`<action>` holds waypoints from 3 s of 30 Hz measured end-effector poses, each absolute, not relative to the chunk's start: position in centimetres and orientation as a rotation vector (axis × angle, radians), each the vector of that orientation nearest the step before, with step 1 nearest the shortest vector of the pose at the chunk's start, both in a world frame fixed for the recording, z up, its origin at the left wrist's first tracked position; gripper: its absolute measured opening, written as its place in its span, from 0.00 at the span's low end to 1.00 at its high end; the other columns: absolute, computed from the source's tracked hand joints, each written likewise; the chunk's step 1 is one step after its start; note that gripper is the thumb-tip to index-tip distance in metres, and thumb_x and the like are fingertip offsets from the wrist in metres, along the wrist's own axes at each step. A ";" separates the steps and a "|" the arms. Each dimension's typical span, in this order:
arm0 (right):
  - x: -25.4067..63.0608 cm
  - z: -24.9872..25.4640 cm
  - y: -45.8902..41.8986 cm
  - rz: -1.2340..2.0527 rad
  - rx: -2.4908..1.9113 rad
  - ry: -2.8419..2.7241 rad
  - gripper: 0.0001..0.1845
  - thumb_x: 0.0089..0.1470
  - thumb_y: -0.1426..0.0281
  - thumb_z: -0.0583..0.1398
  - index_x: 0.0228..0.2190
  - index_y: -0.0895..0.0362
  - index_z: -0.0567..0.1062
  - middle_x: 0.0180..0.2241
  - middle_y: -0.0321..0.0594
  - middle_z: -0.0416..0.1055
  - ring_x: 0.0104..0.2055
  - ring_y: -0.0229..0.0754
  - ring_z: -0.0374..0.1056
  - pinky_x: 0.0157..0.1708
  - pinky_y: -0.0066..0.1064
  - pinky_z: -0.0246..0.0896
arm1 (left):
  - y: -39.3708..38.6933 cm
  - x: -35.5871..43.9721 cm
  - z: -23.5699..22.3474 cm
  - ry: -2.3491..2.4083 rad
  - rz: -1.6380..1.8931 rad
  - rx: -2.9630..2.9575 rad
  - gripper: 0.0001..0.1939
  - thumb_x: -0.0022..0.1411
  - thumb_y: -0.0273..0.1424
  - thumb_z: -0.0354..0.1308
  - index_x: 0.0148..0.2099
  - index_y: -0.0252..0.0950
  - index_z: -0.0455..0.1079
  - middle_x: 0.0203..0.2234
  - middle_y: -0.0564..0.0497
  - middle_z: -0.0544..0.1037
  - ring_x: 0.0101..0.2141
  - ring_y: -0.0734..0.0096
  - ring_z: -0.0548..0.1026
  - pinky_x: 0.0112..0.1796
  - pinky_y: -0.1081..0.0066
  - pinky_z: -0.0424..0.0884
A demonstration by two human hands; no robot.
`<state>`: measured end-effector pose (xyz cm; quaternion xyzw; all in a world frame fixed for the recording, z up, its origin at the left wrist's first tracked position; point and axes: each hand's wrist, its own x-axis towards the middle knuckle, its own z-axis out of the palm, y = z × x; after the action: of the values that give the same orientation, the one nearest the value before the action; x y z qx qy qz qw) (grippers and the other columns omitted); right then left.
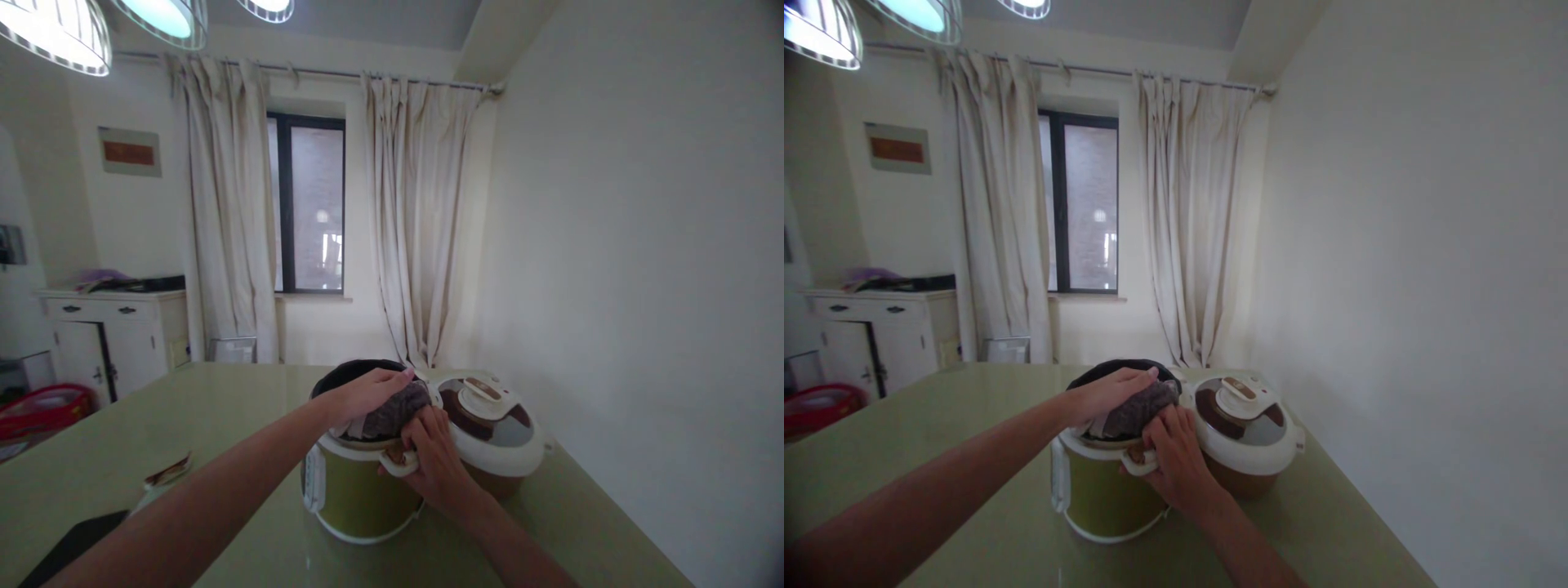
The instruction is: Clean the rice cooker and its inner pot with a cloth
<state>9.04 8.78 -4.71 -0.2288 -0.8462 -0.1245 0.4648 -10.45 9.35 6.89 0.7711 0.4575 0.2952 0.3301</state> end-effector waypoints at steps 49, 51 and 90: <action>8.1 -7.7 6.4 -0.122 -0.570 -1.890 0.23 0.43 0.85 0.62 0.37 0.51 0.64 0.38 0.38 0.66 0.40 0.45 0.64 0.38 0.35 0.64 | 19.3 -10.7 4.4 1.398 -0.073 3.121 0.13 0.71 0.25 0.55 0.49 0.44 0.76 0.59 0.42 0.74 0.57 0.51 0.74 0.53 0.48 0.74; 8.1 -7.2 6.4 -0.156 -0.618 -1.927 0.25 0.39 0.85 0.62 0.37 0.51 0.64 0.38 0.38 0.68 0.41 0.47 0.64 0.40 0.37 0.64 | 18.9 -12.3 5.4 1.496 -0.098 3.109 0.15 0.70 0.24 0.54 0.52 0.44 0.76 0.59 0.39 0.73 0.57 0.48 0.73 0.52 0.43 0.74; 9.0 -1.3 8.0 0.069 -0.929 -2.535 0.24 0.48 0.58 0.69 0.46 0.51 0.72 0.49 0.41 0.71 0.52 0.51 0.64 0.54 0.45 0.49 | 14.1 -15.4 7.3 1.651 -0.492 2.510 0.11 0.55 0.34 0.67 0.41 0.39 0.84 0.33 0.44 0.86 0.36 0.54 0.83 0.38 0.62 0.78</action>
<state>8.97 7.96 -1.34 -0.3355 -0.9160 0.0248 0.2186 -15.41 14.07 7.27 0.8235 0.5416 -0.1616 0.0486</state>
